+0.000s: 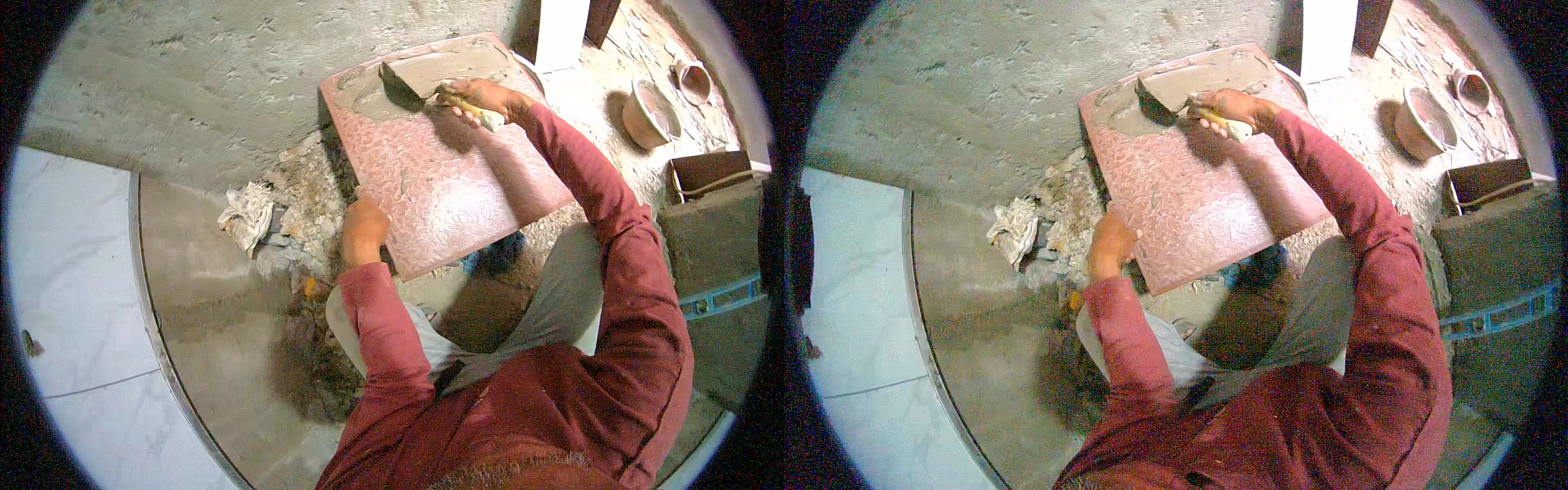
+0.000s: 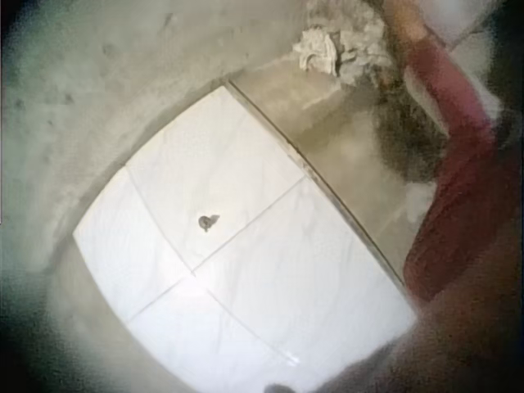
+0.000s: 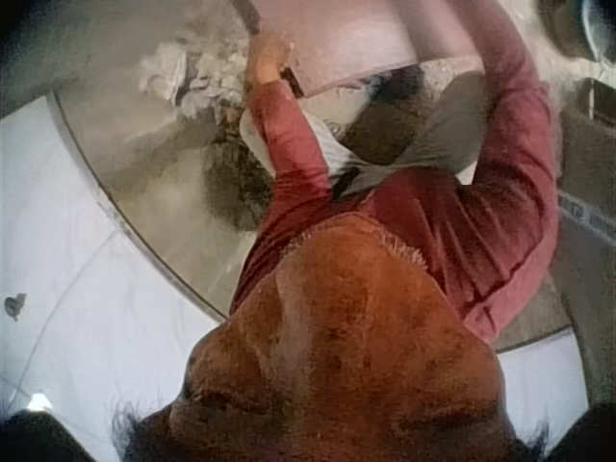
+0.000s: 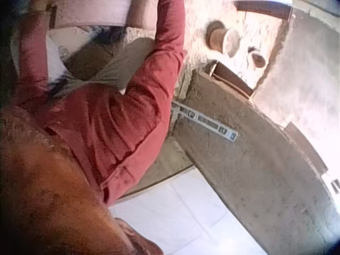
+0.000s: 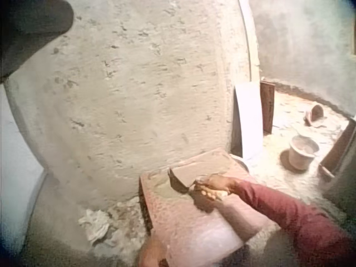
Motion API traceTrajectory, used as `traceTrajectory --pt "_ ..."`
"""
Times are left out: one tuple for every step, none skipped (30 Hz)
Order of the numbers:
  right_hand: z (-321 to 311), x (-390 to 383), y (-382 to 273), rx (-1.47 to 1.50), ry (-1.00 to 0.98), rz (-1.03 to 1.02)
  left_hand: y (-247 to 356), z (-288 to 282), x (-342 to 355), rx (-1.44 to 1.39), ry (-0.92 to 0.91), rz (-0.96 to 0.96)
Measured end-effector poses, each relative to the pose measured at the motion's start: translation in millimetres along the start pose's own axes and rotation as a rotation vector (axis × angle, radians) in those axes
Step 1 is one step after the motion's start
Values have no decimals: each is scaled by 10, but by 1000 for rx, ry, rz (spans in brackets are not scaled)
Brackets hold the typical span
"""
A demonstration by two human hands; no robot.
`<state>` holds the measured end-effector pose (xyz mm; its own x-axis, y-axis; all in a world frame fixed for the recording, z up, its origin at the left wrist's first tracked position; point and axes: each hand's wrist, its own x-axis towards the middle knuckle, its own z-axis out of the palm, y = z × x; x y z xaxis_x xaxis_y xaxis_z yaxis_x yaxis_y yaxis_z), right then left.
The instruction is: The person applies mortar to the back of a tile using a trowel, then uses a cloth to wipe the surface of a previously laid tile before returning to apply more mortar.
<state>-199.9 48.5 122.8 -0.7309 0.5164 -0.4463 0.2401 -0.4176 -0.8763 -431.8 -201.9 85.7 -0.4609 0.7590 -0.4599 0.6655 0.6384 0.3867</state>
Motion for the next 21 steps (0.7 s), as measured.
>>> traceTrajectory --pt "88 34 -11 -46 -10 -13 -14 -3 -6 2 15 6" --pt "167 69 -33 -92 -20 -26 -26 -3 -11 6 31 13" --pt "223 95 -72 -141 -38 -41 -34 13 -7 18 49 26" --pt "273 118 -115 -189 -57 -56 -42 20 -7 31 68 39" --pt "340 149 -147 -237 -76 -72 -65 31 1 42 88 38" --pt "374 192 -195 -291 -64 -92 -62 43 17 53 106 43" --pt "411 226 -234 -375 -41 -120 -81 47 16 55 119 65" --pt "446 260 -280 -457 -18 -149 -102 46 13 58 132 87" --pt "432 287 -308 -540 15 -175 -41 25 -14 60 140 117" --pt "420 340 -368 -596 -2 -151 26 2 -38 75 134 115" --pt "386 387 -453 -696 -11 -177 100 -23 -58 91 126 114" --pt "397 434 -524 -787 -30 -202 134 -61 -111 111 116 103" --pt "473 453 -581 -879 -53 -226 103 -70 -125 119 101 95" --pt "535 440 -609 -904 -23 -199 82 -84 -125 126 85 89" --pt "565 433 -644 -929 9 -174 76 -99 -125 132 72 85" --pt "610 388 -681 -951 42 -145 69 -104 -136 125 69 108" --pt "580 375 -702 -993 22 -112 63 -106 -146 118 65 132" --pt "533 375 -750 -1041 2 -81 62 -111 -149 105 66 156" --pt "480 365 -789 -1089 -18 -49 33 -68 -104 43 55 138" --pt "422 340 -810 -1137 -37 -16 -10 5 -30 -20 44 121" --pt "405 288 -780 -1120 -39 -11 -32 39 9 -51 34 108"
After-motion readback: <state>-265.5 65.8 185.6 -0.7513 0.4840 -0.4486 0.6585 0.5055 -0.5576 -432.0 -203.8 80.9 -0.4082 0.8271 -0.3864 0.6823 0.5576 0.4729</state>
